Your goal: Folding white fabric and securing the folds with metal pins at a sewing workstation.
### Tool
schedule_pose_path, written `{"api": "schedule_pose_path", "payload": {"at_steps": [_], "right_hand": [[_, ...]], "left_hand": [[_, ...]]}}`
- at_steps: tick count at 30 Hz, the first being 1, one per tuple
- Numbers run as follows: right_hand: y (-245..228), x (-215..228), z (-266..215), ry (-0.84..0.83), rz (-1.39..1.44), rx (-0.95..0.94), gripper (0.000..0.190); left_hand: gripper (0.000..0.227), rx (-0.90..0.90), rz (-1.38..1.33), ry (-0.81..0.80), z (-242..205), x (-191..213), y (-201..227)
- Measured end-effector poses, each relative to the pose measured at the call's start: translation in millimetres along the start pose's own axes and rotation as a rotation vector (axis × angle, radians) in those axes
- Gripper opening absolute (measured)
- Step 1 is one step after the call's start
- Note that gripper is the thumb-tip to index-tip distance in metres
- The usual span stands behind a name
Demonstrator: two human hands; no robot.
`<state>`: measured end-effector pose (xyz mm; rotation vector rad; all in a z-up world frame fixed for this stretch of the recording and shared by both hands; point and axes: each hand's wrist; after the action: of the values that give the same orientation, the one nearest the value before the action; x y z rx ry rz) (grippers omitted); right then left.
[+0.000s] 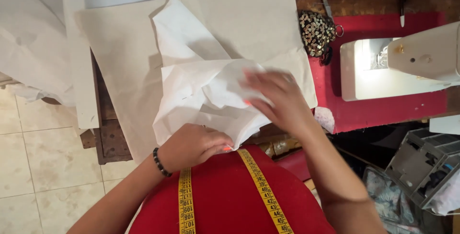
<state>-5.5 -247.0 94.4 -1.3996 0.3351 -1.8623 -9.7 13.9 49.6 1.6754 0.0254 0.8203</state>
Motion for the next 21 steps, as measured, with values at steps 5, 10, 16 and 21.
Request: {"api": "schedule_pose_path", "payload": {"at_steps": [5,10,16,21], "right_hand": [[49,-57,54,-0.202,-0.228,0.057,0.054],[28,4,95,0.149,0.018,0.1,0.035],[-32,138,106,-0.063,-0.298,0.14,0.022],[51,93,49,-0.465,-0.293,-0.328,0.016]], "left_hand": [[0.024,0.044,0.122,-0.069,-18,-1,2],[0.034,0.01,0.381,-0.166,-49,45,19],[0.026,0.168,0.658,-0.526,-87,151,102],[0.02,0.18,0.794,-0.528,-77,125,65]]}}
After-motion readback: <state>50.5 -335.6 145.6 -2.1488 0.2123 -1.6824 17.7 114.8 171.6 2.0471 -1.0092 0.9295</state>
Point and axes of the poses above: each hand's wrist, its own z-axis towards the middle knuckle, its own x-axis out of the back of the hand, y = z × x, and after that the axes turned 9 degrees about y, right-handed
